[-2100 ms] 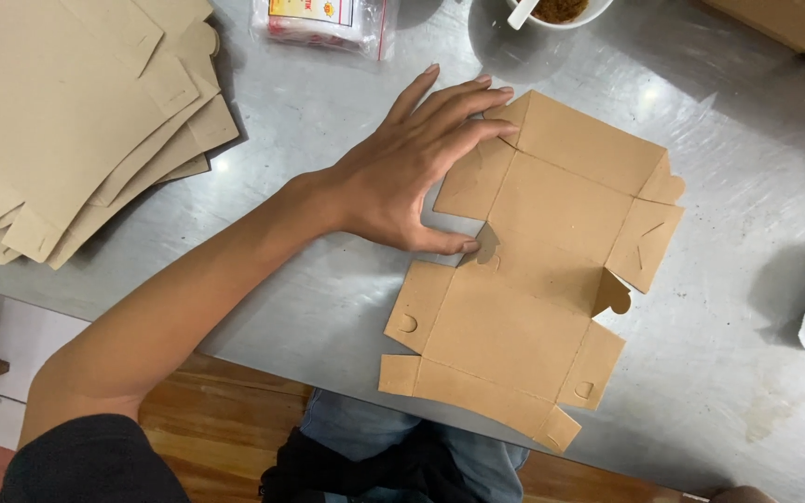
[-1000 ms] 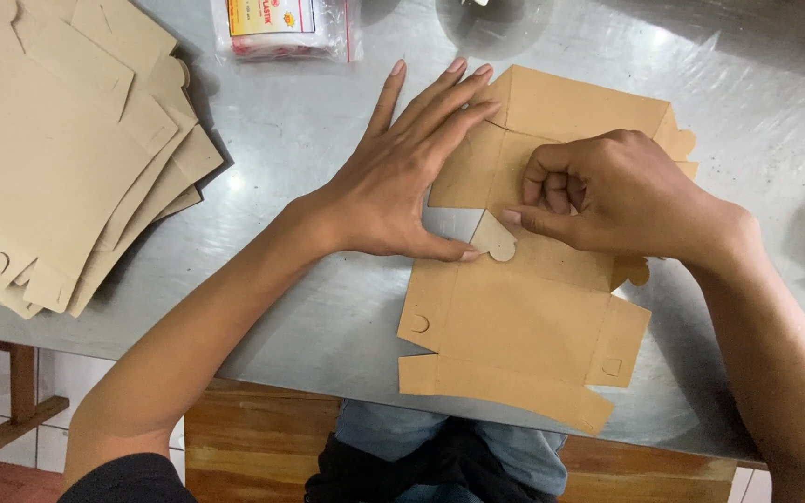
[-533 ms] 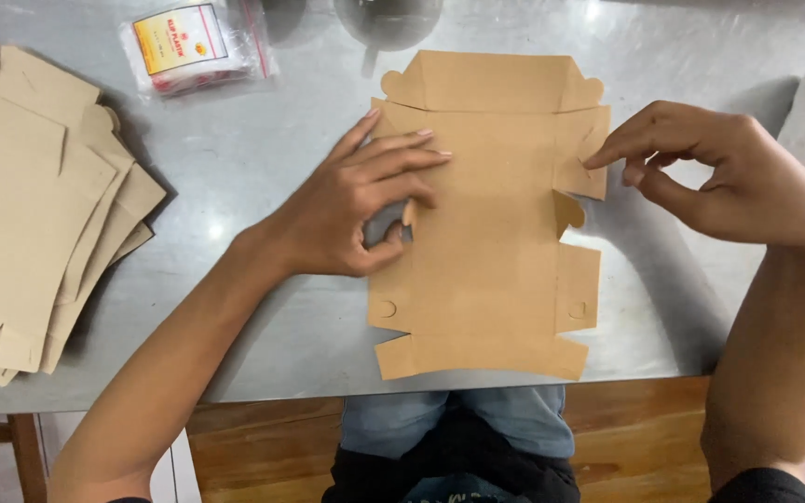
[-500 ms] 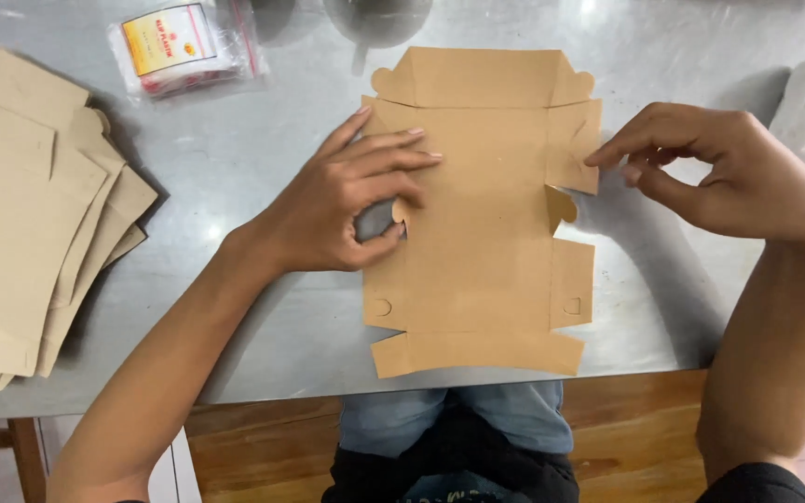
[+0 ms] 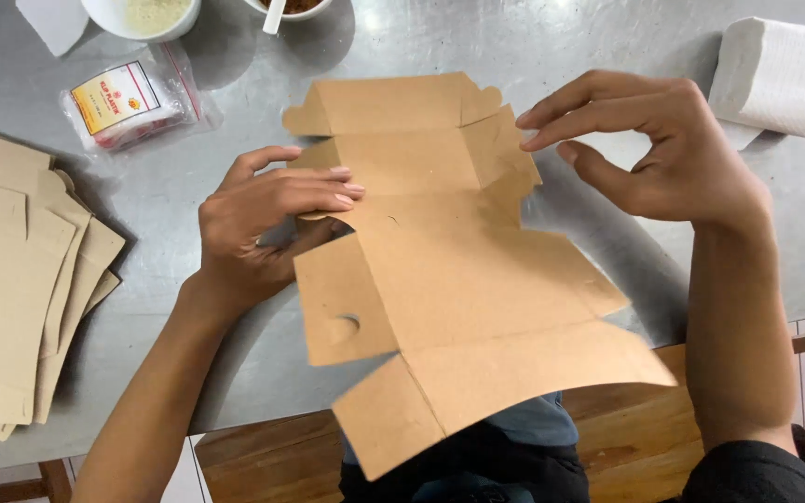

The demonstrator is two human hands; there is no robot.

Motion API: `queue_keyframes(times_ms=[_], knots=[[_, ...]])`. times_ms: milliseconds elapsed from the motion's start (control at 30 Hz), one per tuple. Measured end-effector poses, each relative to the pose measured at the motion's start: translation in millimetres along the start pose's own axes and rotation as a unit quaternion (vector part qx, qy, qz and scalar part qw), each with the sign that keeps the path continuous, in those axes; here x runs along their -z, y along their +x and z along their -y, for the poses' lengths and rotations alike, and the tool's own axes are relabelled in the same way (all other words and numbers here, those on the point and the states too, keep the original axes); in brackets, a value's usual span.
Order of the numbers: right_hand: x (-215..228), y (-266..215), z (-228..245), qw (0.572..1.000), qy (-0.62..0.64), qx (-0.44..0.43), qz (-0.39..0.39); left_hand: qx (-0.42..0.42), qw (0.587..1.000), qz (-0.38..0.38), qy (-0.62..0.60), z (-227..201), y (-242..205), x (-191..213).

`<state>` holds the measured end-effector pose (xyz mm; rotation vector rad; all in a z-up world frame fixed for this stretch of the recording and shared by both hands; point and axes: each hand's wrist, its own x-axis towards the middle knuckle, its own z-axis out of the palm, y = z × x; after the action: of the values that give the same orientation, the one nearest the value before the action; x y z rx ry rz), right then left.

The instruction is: The person assembles a flat cardboard box blank by folding along pre-scored lines and interlocking tabs to form a closed box. The person repeats this process with additional blanks, handling each one individually on a metal work surface.

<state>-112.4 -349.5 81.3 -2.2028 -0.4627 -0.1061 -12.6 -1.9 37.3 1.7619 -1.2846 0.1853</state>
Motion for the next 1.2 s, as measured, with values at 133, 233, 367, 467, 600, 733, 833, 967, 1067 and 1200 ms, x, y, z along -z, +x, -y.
queue_keyframes(times_ms=[133,233,367,467,600,733,833,967,1067,1200], knots=[[-3.4,6.1,7.3,0.995,0.079,-0.023,0.059,0.133,0.988,-0.021,-0.078,-23.1,-1.5,12.0],[-10.9,-12.9,-22.2,0.995,0.097,-0.005,0.016,0.134,0.982,-0.123,-0.047,4.6,-19.9,-3.2],[-16.8,-20.9,-35.2,0.991,0.127,0.015,-0.042,0.179,0.973,-0.142,-0.002,-14.4,-7.6,-3.4],[-21.0,-2.2,-3.1,0.982,0.186,0.008,-0.03,0.222,0.961,-0.156,-0.046,-20.2,-2.2,-1.0],[-34.4,-3.9,-2.2,0.964,0.223,-0.093,-0.112,0.324,0.922,-0.152,-0.15,-29.1,5.9,1.4],[-44.1,2.0,2.5,0.943,0.174,-0.191,-0.208,0.354,0.904,-0.136,-0.198,-24.4,1.4,1.7],[-45.3,7.8,10.1,0.949,0.14,-0.195,-0.206,0.333,0.892,-0.09,-0.293,-25.2,-0.4,6.3],[-42.5,9.7,15.7,0.956,0.096,-0.196,-0.198,0.33,0.898,-0.034,-0.288,-37.8,11.3,7.9],[-35.2,10.6,18.0,0.916,0.163,-0.314,-0.188,0.37,0.897,0.011,-0.242,-42.6,15.5,5.7],[-27.3,7.1,16.2,0.921,0.244,-0.253,-0.168,0.404,0.895,0.022,-0.19,-41.8,13.6,3.0]])
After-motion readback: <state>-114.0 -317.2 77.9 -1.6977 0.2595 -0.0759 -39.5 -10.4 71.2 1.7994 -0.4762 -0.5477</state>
